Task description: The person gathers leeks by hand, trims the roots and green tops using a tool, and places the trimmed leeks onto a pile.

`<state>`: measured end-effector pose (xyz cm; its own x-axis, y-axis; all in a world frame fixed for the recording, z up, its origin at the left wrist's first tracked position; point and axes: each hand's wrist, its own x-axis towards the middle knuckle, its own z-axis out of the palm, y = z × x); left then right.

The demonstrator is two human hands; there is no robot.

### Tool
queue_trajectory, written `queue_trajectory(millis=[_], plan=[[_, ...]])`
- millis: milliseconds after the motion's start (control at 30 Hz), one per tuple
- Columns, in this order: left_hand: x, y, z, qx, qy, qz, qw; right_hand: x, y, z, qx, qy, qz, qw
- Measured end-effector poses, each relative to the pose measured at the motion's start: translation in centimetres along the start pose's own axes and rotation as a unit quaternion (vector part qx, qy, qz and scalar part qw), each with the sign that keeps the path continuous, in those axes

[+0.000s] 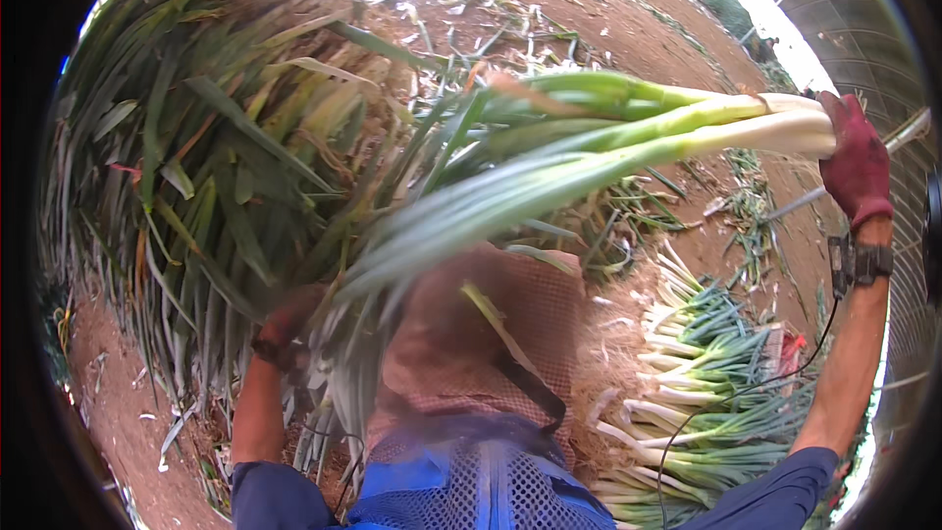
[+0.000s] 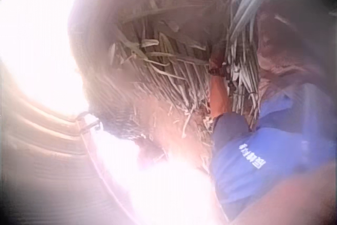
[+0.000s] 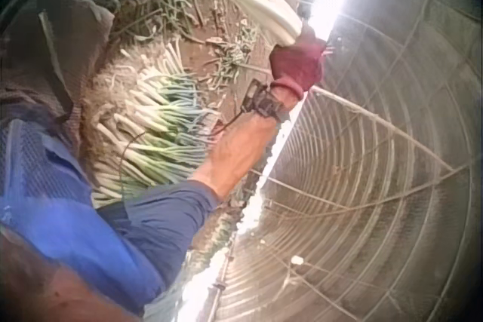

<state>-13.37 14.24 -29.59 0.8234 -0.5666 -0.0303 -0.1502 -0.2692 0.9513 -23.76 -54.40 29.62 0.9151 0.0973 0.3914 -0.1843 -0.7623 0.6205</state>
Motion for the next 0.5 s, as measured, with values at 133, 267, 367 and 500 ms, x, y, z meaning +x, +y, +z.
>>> queue_trajectory(millis=[133, 267, 367, 500], plan=[[0.0, 6.9, 0.5, -0.227, -0.043, -0.17, 0.958, -1.6, -1.2, -1.8, -0.139, -0.058, 0.037, 0.988], [0.9, 11.9, 2.9, -0.194, 0.047, -0.341, 0.919, -1.2, -1.8, -3.3, -0.154, -0.053, 0.041, 0.986], [0.8, 11.3, 2.5, -0.161, 0.043, -0.327, 0.93, -3.3, -1.7, -3.5, -0.152, -0.074, 0.057, 0.984], [1.9, 12.2, 3.7, -0.084, 0.049, -0.239, 0.966, -5.4, 1.3, -2.8, -0.14, -0.056, 0.064, 0.987]])
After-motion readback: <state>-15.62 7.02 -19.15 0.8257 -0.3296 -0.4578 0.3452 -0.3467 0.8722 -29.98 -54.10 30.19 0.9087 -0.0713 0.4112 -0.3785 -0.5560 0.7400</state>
